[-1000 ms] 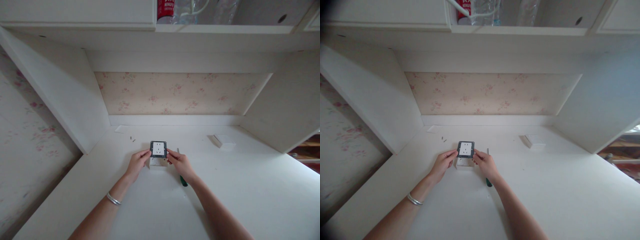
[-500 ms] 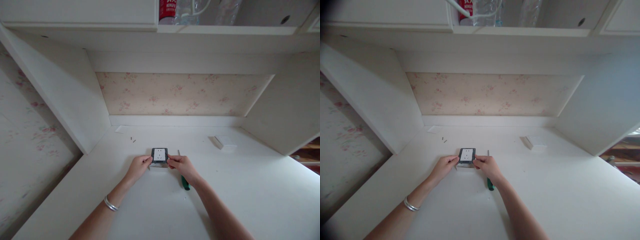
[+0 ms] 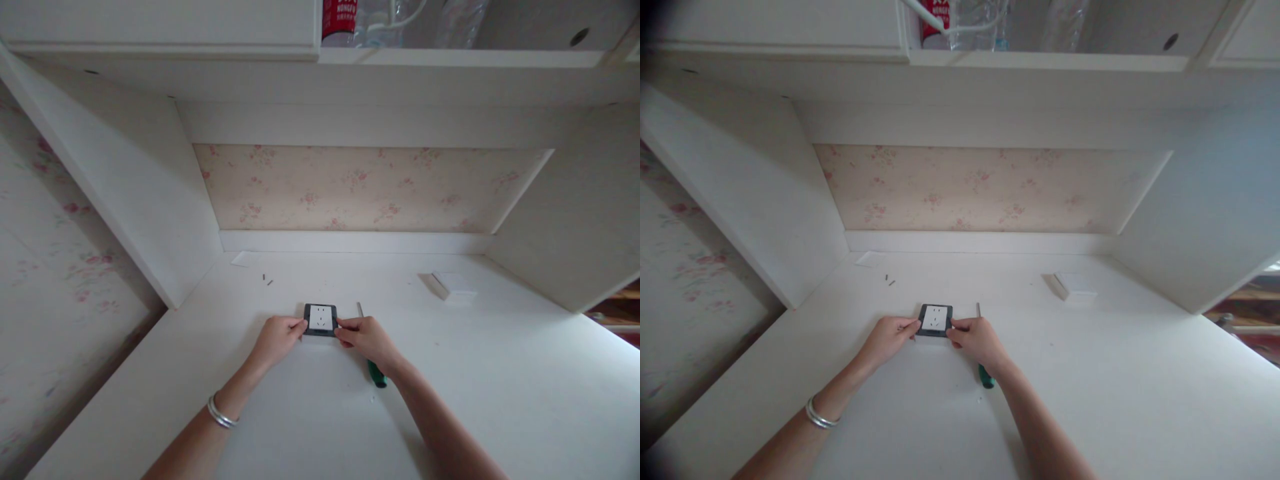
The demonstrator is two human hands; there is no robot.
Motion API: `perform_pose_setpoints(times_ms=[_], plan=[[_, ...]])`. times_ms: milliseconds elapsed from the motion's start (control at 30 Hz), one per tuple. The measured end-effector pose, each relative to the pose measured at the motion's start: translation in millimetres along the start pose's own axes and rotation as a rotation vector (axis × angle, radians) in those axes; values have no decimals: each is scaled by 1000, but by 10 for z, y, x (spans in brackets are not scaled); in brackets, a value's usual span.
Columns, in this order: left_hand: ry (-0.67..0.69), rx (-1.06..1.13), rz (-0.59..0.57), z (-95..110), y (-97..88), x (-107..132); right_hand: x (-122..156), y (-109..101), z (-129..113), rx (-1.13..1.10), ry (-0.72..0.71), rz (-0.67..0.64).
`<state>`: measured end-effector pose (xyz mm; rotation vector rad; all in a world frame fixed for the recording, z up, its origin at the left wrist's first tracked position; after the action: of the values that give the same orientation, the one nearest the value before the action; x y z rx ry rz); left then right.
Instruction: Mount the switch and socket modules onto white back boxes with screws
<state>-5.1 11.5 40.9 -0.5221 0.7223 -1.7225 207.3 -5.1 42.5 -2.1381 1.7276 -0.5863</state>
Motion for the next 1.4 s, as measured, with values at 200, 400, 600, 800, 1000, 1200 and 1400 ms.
perform_pose_setpoints(times_ms=[200, 400, 600, 800, 1000, 1200, 1400], plan=[[9, -56, 48, 11, 18, 26, 20, -7, -16, 87, 23, 30], [-12, -45, 117, -10, 23, 29, 27, -9, -6, 103, 4, 44], [30, 39, 68, -95, 39, -36, -3, 10, 54, 114, -20, 39], [27, 67, 88, -135, 50, -48, -23, 26, 85, 121, -60, 67], [-57, 230, -31, -171, 99, -47, -43, -4, 87, 99, -128, 74], [36, 291, -73, -104, 110, -38, -46, -39, 106, 83, -113, 79], [83, 321, -78, -40, 65, -19, -46, -44, 167, 89, 4, 30]])
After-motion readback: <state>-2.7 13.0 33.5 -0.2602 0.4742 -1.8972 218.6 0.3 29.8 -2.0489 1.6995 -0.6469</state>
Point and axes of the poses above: each hand's wrist, its own x-axis away from the middle knuckle, its own y-axis out of the palm, z = x × y, the point moved 2 cm from there along -x, towards the middle knuckle, and after that the axes turned 1 degree about x, right-handed, at the moved point
